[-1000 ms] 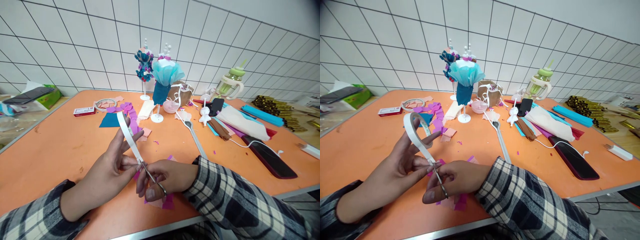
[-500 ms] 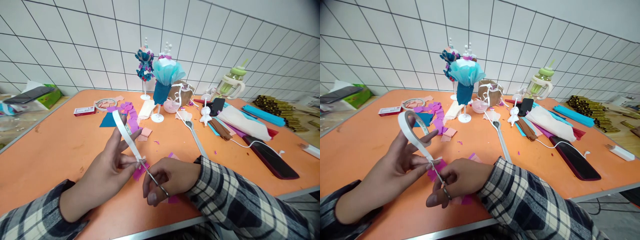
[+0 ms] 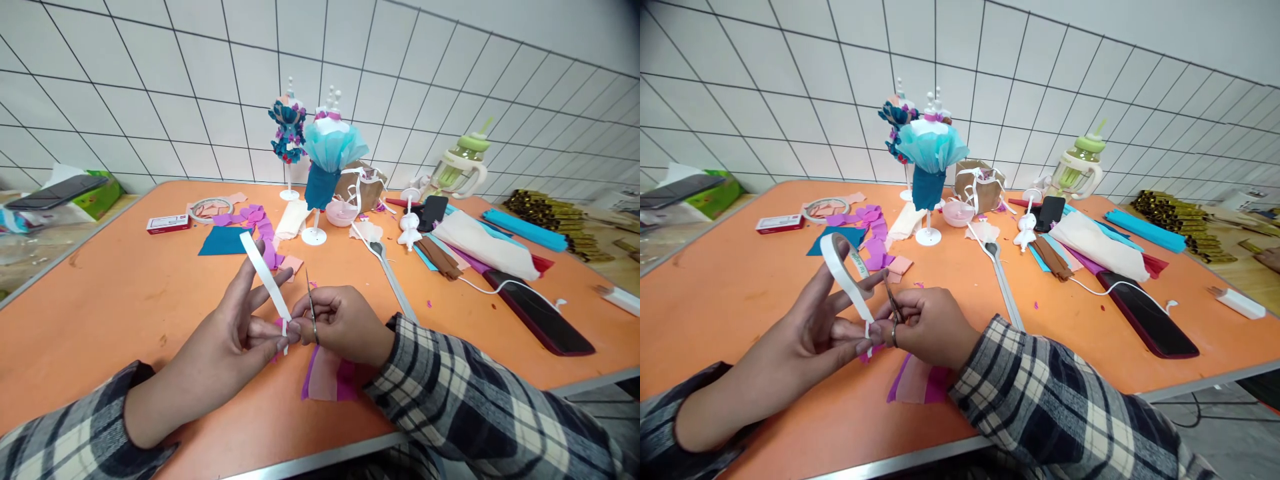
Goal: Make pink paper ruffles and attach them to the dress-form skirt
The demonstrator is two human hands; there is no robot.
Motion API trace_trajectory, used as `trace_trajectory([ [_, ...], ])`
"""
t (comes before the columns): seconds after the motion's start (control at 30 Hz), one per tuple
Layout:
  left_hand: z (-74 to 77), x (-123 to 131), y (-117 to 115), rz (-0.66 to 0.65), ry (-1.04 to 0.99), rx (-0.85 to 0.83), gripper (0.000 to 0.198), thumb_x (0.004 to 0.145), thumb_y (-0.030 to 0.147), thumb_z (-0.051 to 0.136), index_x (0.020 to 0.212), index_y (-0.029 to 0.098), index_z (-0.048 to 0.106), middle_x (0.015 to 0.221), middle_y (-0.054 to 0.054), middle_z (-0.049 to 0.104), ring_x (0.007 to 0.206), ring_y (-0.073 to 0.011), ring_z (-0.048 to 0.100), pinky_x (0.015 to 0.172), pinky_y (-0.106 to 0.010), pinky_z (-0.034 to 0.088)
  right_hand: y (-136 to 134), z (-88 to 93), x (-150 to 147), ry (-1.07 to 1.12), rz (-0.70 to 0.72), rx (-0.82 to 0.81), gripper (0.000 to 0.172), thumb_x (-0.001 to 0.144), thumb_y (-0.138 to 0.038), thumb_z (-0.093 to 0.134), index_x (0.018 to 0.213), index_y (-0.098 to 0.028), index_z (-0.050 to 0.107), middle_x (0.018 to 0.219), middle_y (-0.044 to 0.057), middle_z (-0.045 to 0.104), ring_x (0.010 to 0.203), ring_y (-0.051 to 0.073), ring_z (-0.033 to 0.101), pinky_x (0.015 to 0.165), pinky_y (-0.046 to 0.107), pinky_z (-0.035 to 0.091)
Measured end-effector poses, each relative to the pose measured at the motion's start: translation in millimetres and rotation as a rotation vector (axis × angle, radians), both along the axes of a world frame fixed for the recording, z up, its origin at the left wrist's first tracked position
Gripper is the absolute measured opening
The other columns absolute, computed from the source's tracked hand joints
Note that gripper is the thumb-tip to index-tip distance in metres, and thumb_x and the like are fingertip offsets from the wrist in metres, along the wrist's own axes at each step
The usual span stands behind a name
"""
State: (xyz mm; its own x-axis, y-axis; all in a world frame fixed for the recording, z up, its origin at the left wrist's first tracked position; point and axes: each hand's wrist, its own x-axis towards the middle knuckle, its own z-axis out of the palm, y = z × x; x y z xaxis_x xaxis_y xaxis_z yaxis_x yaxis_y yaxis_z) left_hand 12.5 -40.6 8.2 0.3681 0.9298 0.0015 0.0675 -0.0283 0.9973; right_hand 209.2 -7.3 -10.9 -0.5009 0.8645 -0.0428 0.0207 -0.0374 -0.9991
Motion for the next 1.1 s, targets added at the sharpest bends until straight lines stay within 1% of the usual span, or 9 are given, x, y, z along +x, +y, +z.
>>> trace_trajectory([
  [0.1, -0.7, -2, -1, -0.055, -0.044, -0.027, 0.115, 0.086, 0.021, 0.077, 0.156, 0.062, -0.004, 0.171, -0.013, 0.025, 0.077, -0.0147, 0.078, 0.069, -0.028, 0.064, 3, -1.6, 3, -0.073, -0.005, 0.173, 0.018, 0.076, -0.032, 0.079, 0.080, -0.015, 0.073, 0.062, -0.004, 0.061, 0.053, 0.007, 0.046, 0.053, 0.021, 0.039],
  [0.17, -1.8, -4, -1, -0.095, -0.094, -0.050, 0.114, 0.085, 0.020, 0.078, 0.156, 0.063, -0.001, 0.171, -0.011, 0.025, 0.078, -0.0143, 0.078, 0.071, -0.028, 0.065, 3, -4.0, 2, -0.091, -0.028, 0.237, 0.021, 0.076, -0.034, 0.081, 0.084, -0.016, 0.075, 0.061, -0.005, 0.059, 0.052, 0.007, 0.043, 0.053, 0.022, 0.037],
  [0.33, 4.4, -6, 5, -0.026, -0.156, -0.027, 0.121, 0.083, 0.020, 0.082, 0.156, 0.062, -0.005, 0.168, -0.012, 0.036, 0.074, -0.0152, 0.079, 0.066, -0.025, 0.065, 2, -3.4, 2, 0.045, 0.041, -0.026, 0.058, 0.074, -0.045, 0.084, 0.122, -0.018, 0.065, 0.076, -0.001, 0.071, 0.056, 0.010, 0.057, 0.058, 0.024, 0.047],
  [0.43, 14.1, -7, 8, 0.038, -0.101, 0.015, 0.121, 0.082, 0.021, 0.082, 0.155, 0.062, -0.006, 0.168, -0.012, 0.034, 0.070, -0.0145, 0.079, 0.066, -0.026, 0.065, 5, 7.0, 12, 0.099, 0.065, -0.095, 0.057, 0.072, -0.058, 0.084, 0.106, -0.017, 0.064, 0.071, 0.000, 0.071, 0.048, 0.008, 0.052, 0.048, 0.020, 0.042],
  [0.5, 17.4, -7, 9, 0.047, -0.059, 0.042, 0.120, 0.083, 0.022, 0.081, 0.155, 0.063, -0.005, 0.170, -0.012, 0.029, 0.072, -0.0157, 0.080, 0.066, -0.027, 0.065, 7, 14.0, 20, 0.058, 0.293, -0.146, 0.060, 0.070, -0.069, 0.080, 0.090, -0.015, 0.064, 0.067, 0.001, 0.070, 0.046, 0.007, 0.051, 0.045, 0.019, 0.040],
  [0.57, 16.4, -6, 7, 0.032, -0.019, 0.050, 0.116, 0.086, 0.025, 0.079, 0.154, 0.063, -0.007, 0.171, -0.012, 0.025, 0.074, -0.0179, 0.080, 0.063, -0.027, 0.065, 6, 17.2, 23, -0.036, 0.538, -0.212, 0.063, 0.070, -0.074, 0.076, 0.087, -0.014, 0.065, 0.068, 0.002, 0.070, 0.049, 0.008, 0.055, 0.046, 0.018, 0.042],
  [0.63, 12.4, -4, 5, 0.003, 0.005, 0.044, 0.113, 0.089, 0.027, 0.075, 0.154, 0.062, -0.011, 0.172, -0.014, 0.022, 0.074, -0.0187, 0.080, 0.060, -0.026, 0.064, 4, 15.9, 23, -0.131, 0.641, -0.245, 0.061, 0.071, -0.073, 0.077, 0.086, -0.014, 0.068, 0.070, 0.002, 0.070, 0.055, 0.010, 0.061, 0.052, 0.019, 0.048],
  [0.73, 7.0, -2, 2, -0.017, 0.029, 0.034, 0.110, 0.092, 0.027, 0.071, 0.155, 0.060, -0.013, 0.172, -0.017, 0.021, 0.073, -0.0183, 0.080, 0.059, -0.027, 0.063, 1, 9.8, 20, -0.223, 0.644, -0.233, 0.054, 0.070, -0.065, 0.082, 0.084, -0.015, 0.070, 0.070, 0.001, 0.071, 0.060, 0.011, 0.065, 0.060, 0.020, 0.052],
  [1.1, 7.1, -2, 2, 0.023, 0.037, 0.029, 0.114, 0.089, 0.029, 0.074, 0.156, 0.058, -0.013, 0.170, -0.016, 0.026, 0.073, -0.0184, 0.080, 0.063, -0.029, 0.064, -5, 7.6, 20, -0.226, 0.603, -0.196, 0.050, 0.072, -0.063, 0.082, 0.079, -0.015, 0.070, 0.066, -0.001, 0.069, 0.056, 0.008, 0.058, 0.052, 0.017, 0.043],
])
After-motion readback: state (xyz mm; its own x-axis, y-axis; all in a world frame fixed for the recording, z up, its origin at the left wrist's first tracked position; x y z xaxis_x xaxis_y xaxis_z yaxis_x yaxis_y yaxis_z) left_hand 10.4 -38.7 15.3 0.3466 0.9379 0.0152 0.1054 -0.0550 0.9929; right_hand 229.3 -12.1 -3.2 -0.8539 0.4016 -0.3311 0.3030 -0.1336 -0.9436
